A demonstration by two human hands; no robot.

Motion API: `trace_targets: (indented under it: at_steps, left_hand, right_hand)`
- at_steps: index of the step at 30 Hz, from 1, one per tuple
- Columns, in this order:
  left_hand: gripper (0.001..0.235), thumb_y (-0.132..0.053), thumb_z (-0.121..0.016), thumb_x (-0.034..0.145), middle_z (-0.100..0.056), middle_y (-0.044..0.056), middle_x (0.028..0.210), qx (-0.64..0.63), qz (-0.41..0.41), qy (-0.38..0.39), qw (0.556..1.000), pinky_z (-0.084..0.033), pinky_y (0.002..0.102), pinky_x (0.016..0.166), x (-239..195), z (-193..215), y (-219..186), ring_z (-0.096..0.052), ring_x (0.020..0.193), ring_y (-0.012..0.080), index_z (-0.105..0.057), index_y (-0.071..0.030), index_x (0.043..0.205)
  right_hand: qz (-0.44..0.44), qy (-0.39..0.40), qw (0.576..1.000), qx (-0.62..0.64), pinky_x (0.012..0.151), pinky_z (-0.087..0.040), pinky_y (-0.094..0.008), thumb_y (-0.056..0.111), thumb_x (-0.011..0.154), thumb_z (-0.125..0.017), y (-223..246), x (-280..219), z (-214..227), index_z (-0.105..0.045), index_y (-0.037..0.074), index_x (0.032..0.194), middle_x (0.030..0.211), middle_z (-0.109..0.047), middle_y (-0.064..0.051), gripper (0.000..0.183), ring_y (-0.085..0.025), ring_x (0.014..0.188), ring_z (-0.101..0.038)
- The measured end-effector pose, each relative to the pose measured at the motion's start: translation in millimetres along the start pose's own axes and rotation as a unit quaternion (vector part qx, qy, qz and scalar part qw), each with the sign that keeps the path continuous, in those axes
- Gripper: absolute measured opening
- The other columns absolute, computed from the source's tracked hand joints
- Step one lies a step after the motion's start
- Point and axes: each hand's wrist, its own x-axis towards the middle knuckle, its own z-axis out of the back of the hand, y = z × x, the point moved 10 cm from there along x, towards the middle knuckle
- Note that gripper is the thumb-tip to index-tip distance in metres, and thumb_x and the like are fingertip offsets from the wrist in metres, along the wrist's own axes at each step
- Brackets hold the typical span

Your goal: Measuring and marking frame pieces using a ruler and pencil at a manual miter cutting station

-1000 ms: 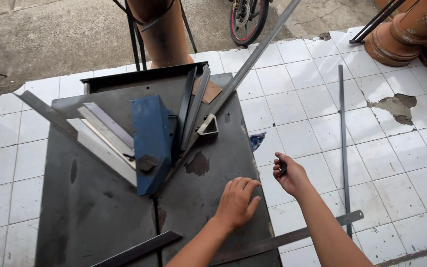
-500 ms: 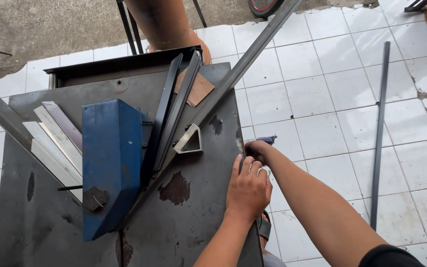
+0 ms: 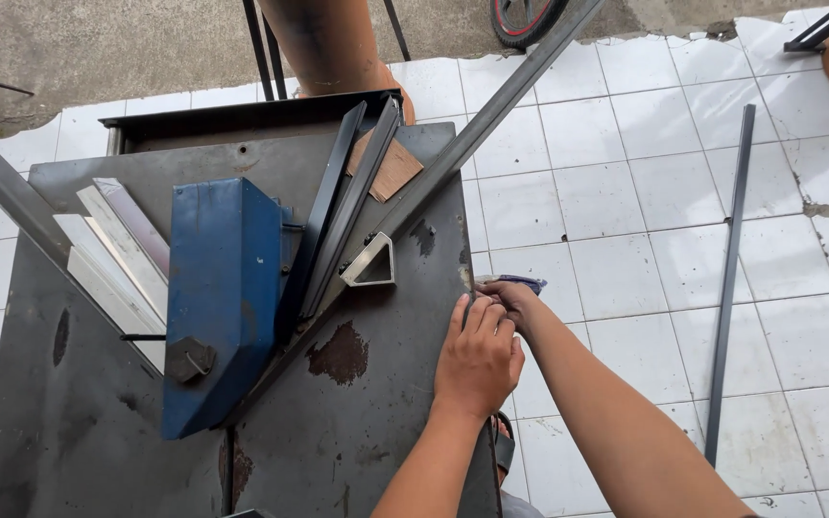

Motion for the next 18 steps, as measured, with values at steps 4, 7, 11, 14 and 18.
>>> trace_targets:
  at_steps: [4,7,11,14,18]
  left_hand:
    - [0.019,-0.022,-0.077,0.1,-0.076,0.013,0.131,-0.071,-0.005,0.005,0.997,-0.032,0.058,0.137,-11,2,1,-0.061,0.146,0.0364,-0.082,-0.004,0.107]
    - [0.007,-0.013,-0.074,0.102,-0.072,0.014,0.139,-0.252,0.022,0.026,0.967,-0.028,0.067,0.137,-38,27,-5,-0.054,0.154,0.0482,-0.076,-0.007,0.105]
    - [0.015,-0.011,-0.069,0.108,-0.076,0.014,0.125,-0.335,0.07,0.035,0.939,-0.049,0.058,0.115,-116,91,-13,-0.069,0.127,0.036,-0.076,-0.005,0.12]
    - [0.015,-0.012,-0.072,0.107,-0.078,0.01,0.121,-0.26,0.112,0.017,0.959,-0.056,0.053,0.106,-195,159,10,-0.07,0.122,0.0323,-0.078,-0.009,0.121]
    - [0.035,-0.011,-0.081,0.096,-0.075,0.005,0.139,0.0,0.207,-0.032,0.978,-0.044,0.057,0.125,-294,228,111,-0.062,0.141,0.0327,-0.077,-0.018,0.13]
  right_hand:
    - [0.144,-0.066,0.985,0.062,0.075,-0.064,-0.029,0.008,0.097,-0.085,26,-152,-23,-0.075,0.005,0.138,0.108,-0.083,-0.013,0.042,-0.016,0.082,-0.075]
    - [0.212,-0.105,0.959,0.158,0.038,-0.018,-0.014,0.055,0.099,-0.081,25,-237,-31,-0.059,0.013,0.11,0.067,-0.033,0.009,0.049,0.001,0.047,-0.028]
    - [0.304,-0.142,0.937,0.098,0.049,-0.007,-0.032,0.06,0.109,-0.05,8,-344,-71,-0.042,0.021,0.074,0.059,-0.027,0.007,0.053,-0.01,0.049,-0.016]
    - [0.41,-0.107,0.906,-0.025,0.064,-0.018,-0.036,0.048,0.109,-0.053,-34,-386,-119,-0.045,0.02,0.08,0.071,-0.031,0.006,0.042,-0.012,0.065,-0.021]
    - [0.45,-0.065,0.827,-0.331,0.092,-0.055,-0.043,0.04,0.108,-0.066,-111,-448,-227,-0.077,0.014,0.096,0.097,-0.081,-0.003,0.031,-0.019,0.097,-0.073]
